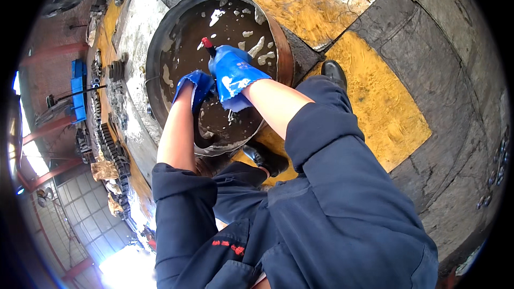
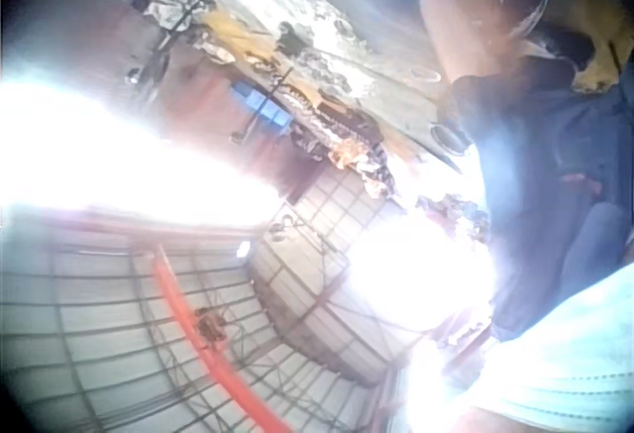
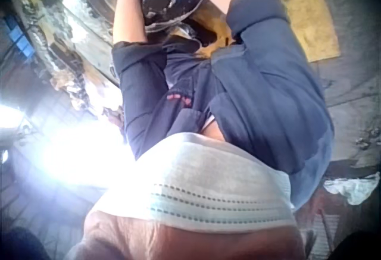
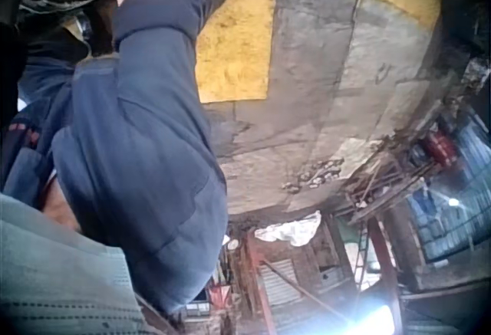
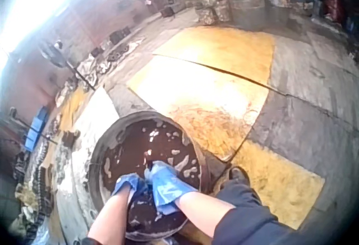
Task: The person, wearing blue gloves, cleans metal components by dipping them into a basin of dark liquid and scrubbing them with a brush.
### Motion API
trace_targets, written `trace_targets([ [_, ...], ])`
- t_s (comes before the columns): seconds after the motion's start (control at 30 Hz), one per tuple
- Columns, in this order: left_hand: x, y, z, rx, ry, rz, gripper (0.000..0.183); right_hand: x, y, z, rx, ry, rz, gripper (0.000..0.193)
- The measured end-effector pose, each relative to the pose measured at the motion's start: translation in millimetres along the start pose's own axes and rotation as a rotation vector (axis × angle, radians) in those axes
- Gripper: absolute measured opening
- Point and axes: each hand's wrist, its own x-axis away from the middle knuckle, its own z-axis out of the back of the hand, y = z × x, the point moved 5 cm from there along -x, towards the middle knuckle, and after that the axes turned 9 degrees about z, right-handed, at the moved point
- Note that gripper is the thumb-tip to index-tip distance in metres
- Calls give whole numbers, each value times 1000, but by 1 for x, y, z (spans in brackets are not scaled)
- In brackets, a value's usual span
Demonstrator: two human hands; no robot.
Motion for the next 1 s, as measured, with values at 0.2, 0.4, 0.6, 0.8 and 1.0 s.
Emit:
trace_targets([
  [0.2, -3, -62, -11, 240, -15, -317, 20, -16, -9, 32, -86, -19, 189, 55],
  [0.4, 80, -106, -49, 1278, -135, -89, 62, 38, -60, 55, -124, -58, 380, 45],
  [0.6, 52, -179, -113, 1278, 218, -201, 43, 117, -109, -29, -179, 16, 1161, 32],
  [0.8, 97, -125, -81, 1506, -12, -221, 49, 59, -76, -19, -225, -252, 651, 40],
  [1.0, 100, -109, -70, 1555, -57, -151, 57, 29, -65, 30, -42, 29, 539, 41],
])
